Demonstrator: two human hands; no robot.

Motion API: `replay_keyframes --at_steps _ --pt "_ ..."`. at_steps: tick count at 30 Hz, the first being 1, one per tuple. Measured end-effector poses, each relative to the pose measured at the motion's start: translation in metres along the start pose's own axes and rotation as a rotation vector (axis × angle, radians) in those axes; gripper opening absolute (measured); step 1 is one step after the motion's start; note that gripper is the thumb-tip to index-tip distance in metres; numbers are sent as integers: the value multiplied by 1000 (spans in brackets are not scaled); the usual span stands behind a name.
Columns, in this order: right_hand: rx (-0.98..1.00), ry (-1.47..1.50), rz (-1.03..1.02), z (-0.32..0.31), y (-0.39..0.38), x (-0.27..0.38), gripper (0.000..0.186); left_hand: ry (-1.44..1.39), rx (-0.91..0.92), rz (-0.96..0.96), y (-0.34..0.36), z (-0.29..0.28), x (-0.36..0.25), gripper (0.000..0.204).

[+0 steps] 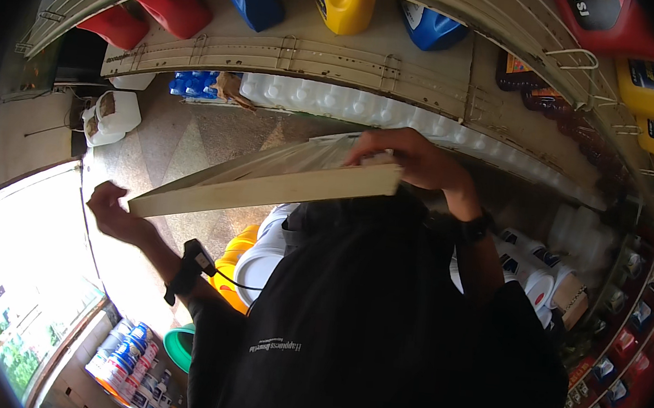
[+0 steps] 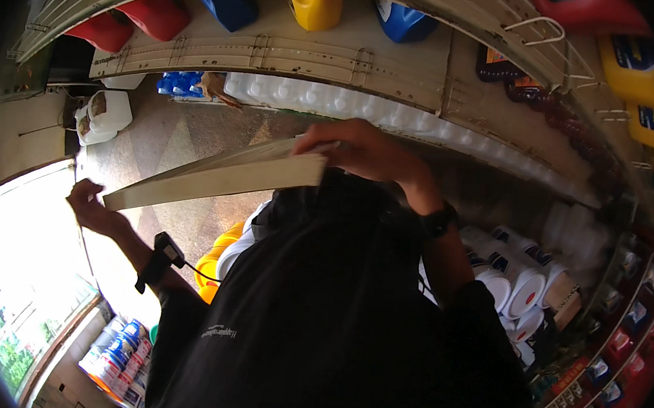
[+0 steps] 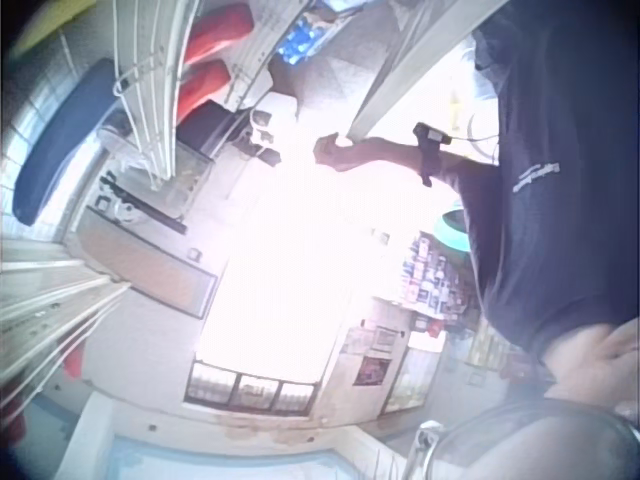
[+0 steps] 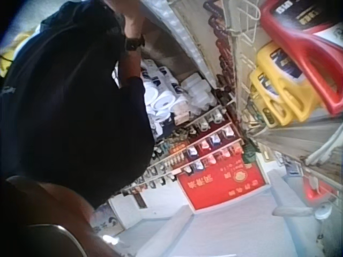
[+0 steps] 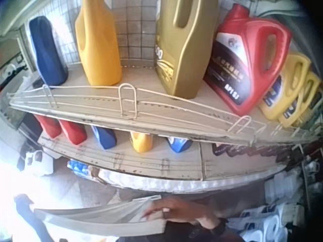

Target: The person wipes a shelf board with a cloth and then attaches a wire divider to the board.

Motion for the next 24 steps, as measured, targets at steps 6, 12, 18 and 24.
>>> replay_keyframes --at_steps 6,12,18,24 --pt "126 -342 -88 41 64 4 28 106 238 124 29 3 -67 51" --pt "156 -371 -132 80 105 7 36 71 831 121 28 32 -87 40" --pt "199 -422 -119 69 101 -14 68 114 714 99 48 34 -50 53" --pt "185 -418 82 55 116 -29 59 32 749 167 59 55 -55 45"
Point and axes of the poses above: each hand's wrist, its own y-axis towards the middle knuckle, its own z-axis out of the palm, x = y × z, the point moved 1 cm from there along y, towards the middle knuckle, and after that the axes turned 4 degrees about y, right-handed, at the moved point
